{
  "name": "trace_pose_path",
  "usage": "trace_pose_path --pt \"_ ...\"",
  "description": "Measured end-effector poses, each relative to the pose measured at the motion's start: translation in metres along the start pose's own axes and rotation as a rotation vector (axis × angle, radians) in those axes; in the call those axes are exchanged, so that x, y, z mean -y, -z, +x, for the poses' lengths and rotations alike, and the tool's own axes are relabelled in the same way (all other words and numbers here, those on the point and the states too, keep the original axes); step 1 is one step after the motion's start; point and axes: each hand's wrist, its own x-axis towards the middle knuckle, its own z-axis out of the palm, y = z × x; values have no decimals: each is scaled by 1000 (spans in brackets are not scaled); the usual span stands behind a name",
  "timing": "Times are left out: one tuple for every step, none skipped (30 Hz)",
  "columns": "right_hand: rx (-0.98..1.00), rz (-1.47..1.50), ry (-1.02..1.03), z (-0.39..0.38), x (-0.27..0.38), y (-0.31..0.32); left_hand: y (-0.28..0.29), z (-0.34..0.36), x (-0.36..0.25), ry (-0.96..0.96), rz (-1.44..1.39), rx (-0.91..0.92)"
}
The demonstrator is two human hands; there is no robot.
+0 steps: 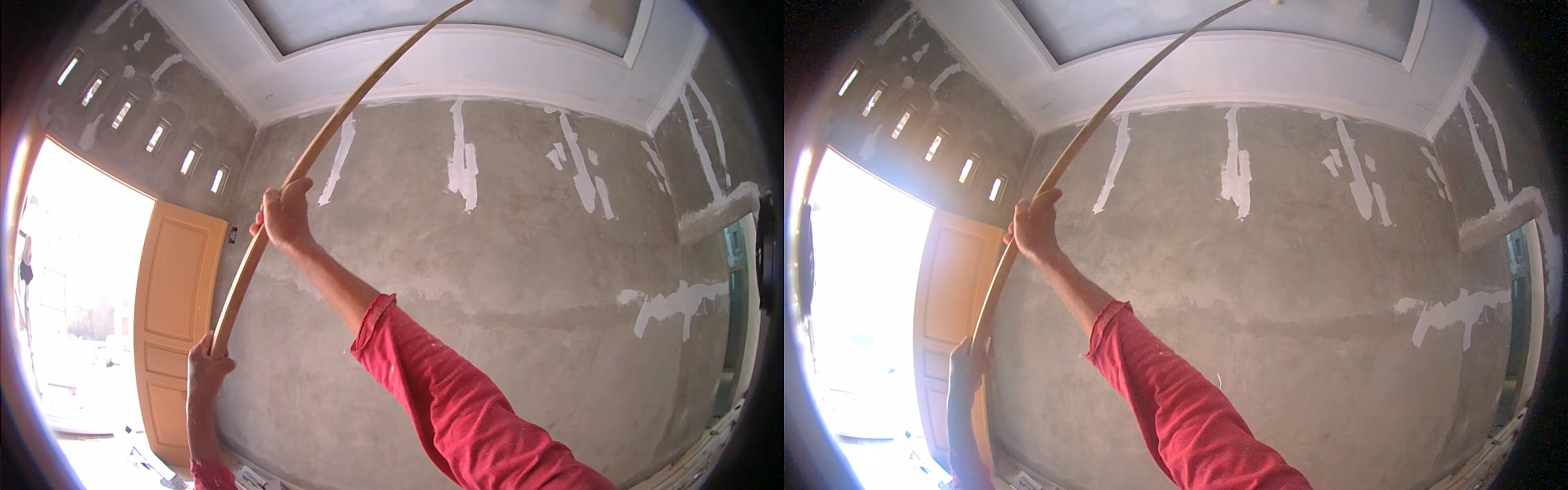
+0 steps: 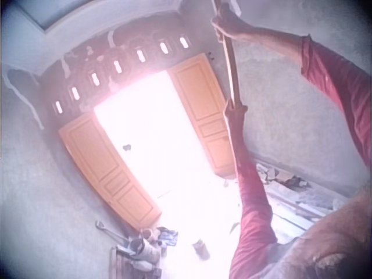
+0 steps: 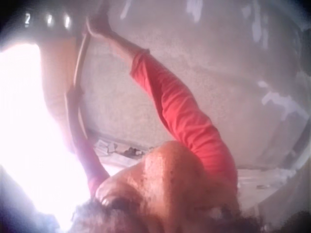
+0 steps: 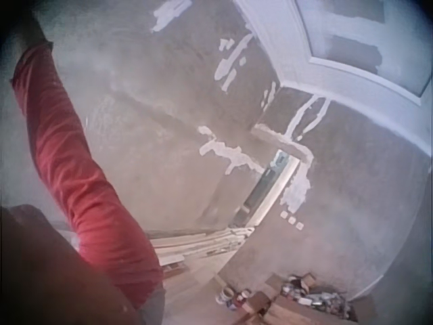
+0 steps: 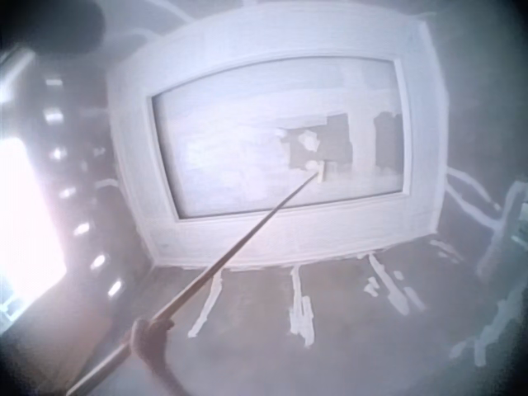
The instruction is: The person uses a long-handled roller to apply white paint to the ceiling of a room under construction. They repeatedly roll the ceiling surface and periodically lower the roller to reload paint from a tray on the floor.
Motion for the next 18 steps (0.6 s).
trace_pose_path --pt "14 -15 -10 -4 -11 -2 0 -6 6 44 -36 6" --pt "28 -32 -19 -9 -21 -2 -1 -12 11 88 -73 13" --pt "31 -53 -33 -12 -33 -1 0 -19 16 91 -64 20" --pt "34 -72 -46 -16 -42 -2 0 -25 18 91 -53 28" --pt "41 -94 -57 -19 -51 -2 -1 -32 22 91 -42 37" --pt "39 -113 -88 -27 -53 -6 0 -37 30 92 -99 37" --pt "32 -130 -116 -36 -51 -10 -1 -43 39 91 -128 40" --pt "24 -147 -144 -45 -49 -14 -2 -50 46 90 -158 44" --pt "27 -140 -159 -50 -54 -10 -6 -56 51 89 -192 54" --pt "26 -144 -167 -52 -58 -1 -15 -62 46 107 -151 54" --pt "25 -149 -175 -55 -62 8 -23 -66 47 141 -162 80" --pt "28 -179 -190 -62 -60 11 -25 -73 48 180 -163 94" --pt "47 -197 -186 -68 -57 13 -27 -81 48 218 -164 109" --pt "65 -215 -182 -73 -55 15 -31 -91 46 214 -219 114" --pt "71 -237 -180 -80 -51 23 -39 -98 51 179 -236 114" --pt "97 -223 -212 -88 -43 26 -45 -105 61 139 -249 103" --pt "102 -191 -214 -94 -40 29 -49 -112 68 100 -260 92" --pt "100 -171 -214 -100 -36 37 -59 -121 67 100 -289 84"
